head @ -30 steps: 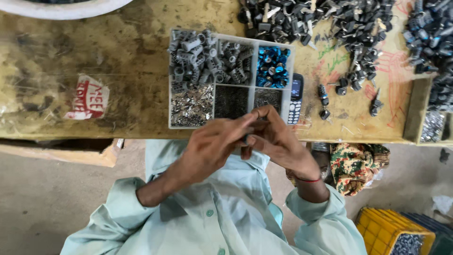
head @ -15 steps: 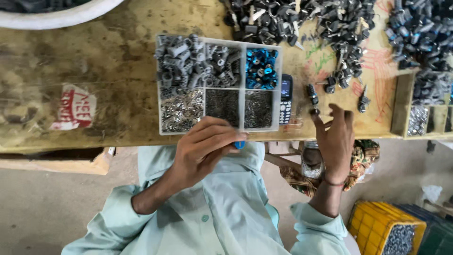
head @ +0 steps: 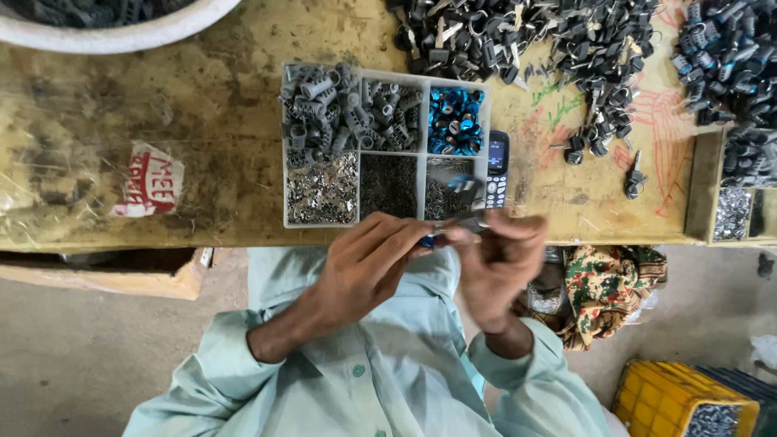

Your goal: The person sits at a workbench assembling small plastic connector parts. They pick a gray ribbed body and a blue insert from a compartment tray, press the insert into the body by hand, and place the finished assembly back into the tray, repeating this cycle throughout the episode.

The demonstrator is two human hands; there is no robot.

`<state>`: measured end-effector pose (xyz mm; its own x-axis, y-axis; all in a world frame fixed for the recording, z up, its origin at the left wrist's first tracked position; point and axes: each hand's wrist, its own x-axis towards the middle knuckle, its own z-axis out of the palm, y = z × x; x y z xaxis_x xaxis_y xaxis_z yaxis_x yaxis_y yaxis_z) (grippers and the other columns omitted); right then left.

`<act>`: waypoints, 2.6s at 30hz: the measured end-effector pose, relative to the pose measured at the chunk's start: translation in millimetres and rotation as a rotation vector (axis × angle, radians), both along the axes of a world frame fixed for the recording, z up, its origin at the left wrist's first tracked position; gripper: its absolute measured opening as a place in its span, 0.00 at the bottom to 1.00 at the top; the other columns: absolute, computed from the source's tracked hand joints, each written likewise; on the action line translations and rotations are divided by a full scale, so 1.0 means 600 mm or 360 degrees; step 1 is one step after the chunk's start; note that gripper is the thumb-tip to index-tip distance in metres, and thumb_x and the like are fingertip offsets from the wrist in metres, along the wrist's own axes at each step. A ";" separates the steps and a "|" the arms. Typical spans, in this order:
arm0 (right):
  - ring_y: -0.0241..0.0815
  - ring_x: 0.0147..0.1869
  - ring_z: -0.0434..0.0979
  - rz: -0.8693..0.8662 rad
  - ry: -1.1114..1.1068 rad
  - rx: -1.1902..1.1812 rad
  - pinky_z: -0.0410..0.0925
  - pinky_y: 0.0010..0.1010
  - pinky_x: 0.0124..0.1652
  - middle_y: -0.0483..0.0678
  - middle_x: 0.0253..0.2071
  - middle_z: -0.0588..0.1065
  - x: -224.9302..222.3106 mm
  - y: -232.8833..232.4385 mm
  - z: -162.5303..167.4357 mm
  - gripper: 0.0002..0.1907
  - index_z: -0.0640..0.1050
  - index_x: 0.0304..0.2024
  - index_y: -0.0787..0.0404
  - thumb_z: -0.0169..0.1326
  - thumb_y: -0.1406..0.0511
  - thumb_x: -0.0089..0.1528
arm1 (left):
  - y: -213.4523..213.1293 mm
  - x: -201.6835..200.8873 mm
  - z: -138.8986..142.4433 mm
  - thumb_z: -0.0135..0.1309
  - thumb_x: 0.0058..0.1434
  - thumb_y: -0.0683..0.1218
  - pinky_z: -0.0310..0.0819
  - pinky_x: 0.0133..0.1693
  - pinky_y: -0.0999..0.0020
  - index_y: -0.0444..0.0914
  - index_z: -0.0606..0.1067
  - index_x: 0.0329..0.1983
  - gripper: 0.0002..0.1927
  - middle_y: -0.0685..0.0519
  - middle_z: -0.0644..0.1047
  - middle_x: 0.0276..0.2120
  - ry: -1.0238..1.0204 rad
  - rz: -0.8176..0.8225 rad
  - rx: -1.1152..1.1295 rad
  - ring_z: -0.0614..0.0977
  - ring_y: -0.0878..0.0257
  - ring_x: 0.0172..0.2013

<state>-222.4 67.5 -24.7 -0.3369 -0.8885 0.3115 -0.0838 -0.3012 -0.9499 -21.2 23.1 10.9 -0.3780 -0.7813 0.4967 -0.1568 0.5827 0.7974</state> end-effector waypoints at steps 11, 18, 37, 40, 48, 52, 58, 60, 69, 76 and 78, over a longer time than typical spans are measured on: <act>0.56 0.40 0.75 0.0682 0.1475 -0.0054 0.66 0.47 0.46 0.52 0.41 0.74 -0.010 -0.026 0.064 0.38 0.66 0.58 0.65 0.74 0.63 0.52 | 0.007 -0.001 -0.010 0.64 0.61 0.37 0.77 0.35 0.64 0.36 0.78 0.49 0.13 0.49 0.82 0.35 0.0180 0.0145 0.0571 0.83 0.56 0.33; 0.48 0.45 0.81 0.2044 0.1251 0.0702 0.73 0.36 0.45 0.49 0.45 0.79 -0.070 -0.109 0.191 0.34 0.71 0.57 0.60 0.73 0.60 0.54 | 0.007 0.031 0.007 0.60 0.67 0.43 0.74 0.27 0.71 0.36 0.81 0.38 0.05 0.52 0.82 0.26 0.0074 -0.0281 0.0926 0.81 0.67 0.24; 0.59 0.41 0.75 0.0954 0.1915 -0.0029 0.67 0.47 0.35 0.57 0.41 0.72 0.036 -0.146 0.080 0.12 0.75 0.42 0.63 0.56 0.68 0.56 | -0.038 0.073 -0.023 0.57 0.62 0.46 0.73 0.29 0.49 0.40 0.75 0.39 0.06 0.50 0.78 0.36 -0.1143 0.0556 0.0377 0.82 0.47 0.32; 0.58 0.40 0.76 0.1017 0.1961 0.0073 0.67 0.48 0.35 0.55 0.39 0.71 0.031 -0.151 0.068 0.10 0.73 0.42 0.64 0.57 0.67 0.60 | -0.041 0.075 -0.017 0.55 0.63 0.43 0.74 0.31 0.50 0.42 0.74 0.38 0.03 0.52 0.78 0.36 -0.1189 0.0479 0.0424 0.83 0.49 0.33; 0.49 0.37 0.79 0.0889 0.1349 0.0283 0.71 0.36 0.35 0.49 0.37 0.76 0.026 -0.152 0.050 0.06 0.79 0.38 0.63 0.62 0.68 0.60 | -0.029 0.076 -0.015 0.59 0.65 0.39 0.74 0.31 0.59 0.36 0.73 0.40 0.05 0.50 0.79 0.35 -0.0395 0.0537 0.0436 0.82 0.54 0.32; 0.32 0.31 0.74 0.1062 0.0281 0.0836 0.67 0.26 0.31 0.45 0.38 0.74 0.010 -0.132 0.031 0.03 0.79 0.41 0.66 0.57 0.71 0.66 | -0.024 0.058 -0.025 0.62 0.63 0.37 0.79 0.29 0.72 0.36 0.81 0.42 0.06 0.54 0.83 0.32 0.0292 0.0301 0.1040 0.83 0.68 0.30; 0.29 0.32 0.69 0.1090 -0.0568 0.0879 0.64 0.21 0.30 0.44 0.42 0.71 0.015 -0.081 0.016 0.05 0.75 0.45 0.65 0.54 0.68 0.70 | -0.026 0.019 -0.038 0.59 0.68 0.36 0.78 0.34 0.74 0.30 0.80 0.44 0.04 0.50 0.81 0.32 0.0855 0.0035 0.1423 0.81 0.68 0.32; 0.29 0.34 0.70 0.1074 -0.0574 0.0853 0.64 0.21 0.31 0.45 0.42 0.71 0.013 -0.077 0.015 0.06 0.75 0.45 0.66 0.53 0.68 0.71 | -0.027 0.013 -0.038 0.58 0.67 0.37 0.82 0.35 0.72 0.30 0.79 0.44 0.05 0.50 0.82 0.33 0.0919 0.0024 0.1508 0.84 0.67 0.33; 0.30 0.36 0.72 0.1135 -0.0440 0.0795 0.65 0.21 0.35 0.44 0.42 0.70 0.011 -0.081 0.029 0.06 0.74 0.44 0.67 0.53 0.67 0.71 | -0.024 0.021 -0.040 0.58 0.67 0.36 0.86 0.38 0.71 0.31 0.81 0.49 0.08 0.48 0.84 0.37 0.0878 -0.0120 0.1301 0.87 0.64 0.36; 0.29 0.35 0.73 0.1137 -0.0065 0.0892 0.67 0.22 0.33 0.44 0.37 0.72 -0.002 -0.084 0.061 0.04 0.73 0.42 0.67 0.55 0.71 0.69 | -0.022 0.026 -0.016 0.60 0.65 0.36 0.83 0.33 0.74 0.33 0.81 0.47 0.08 0.51 0.85 0.36 0.0522 -0.0037 0.1031 0.87 0.68 0.33; 0.31 0.40 0.75 0.0968 0.0673 0.0362 0.69 0.24 0.36 0.45 0.40 0.73 0.002 -0.084 0.065 0.05 0.74 0.43 0.65 0.56 0.70 0.68 | -0.017 0.026 -0.005 0.61 0.64 0.37 0.79 0.32 0.73 0.32 0.81 0.45 0.07 0.51 0.83 0.34 0.0242 0.0128 0.0758 0.85 0.69 0.33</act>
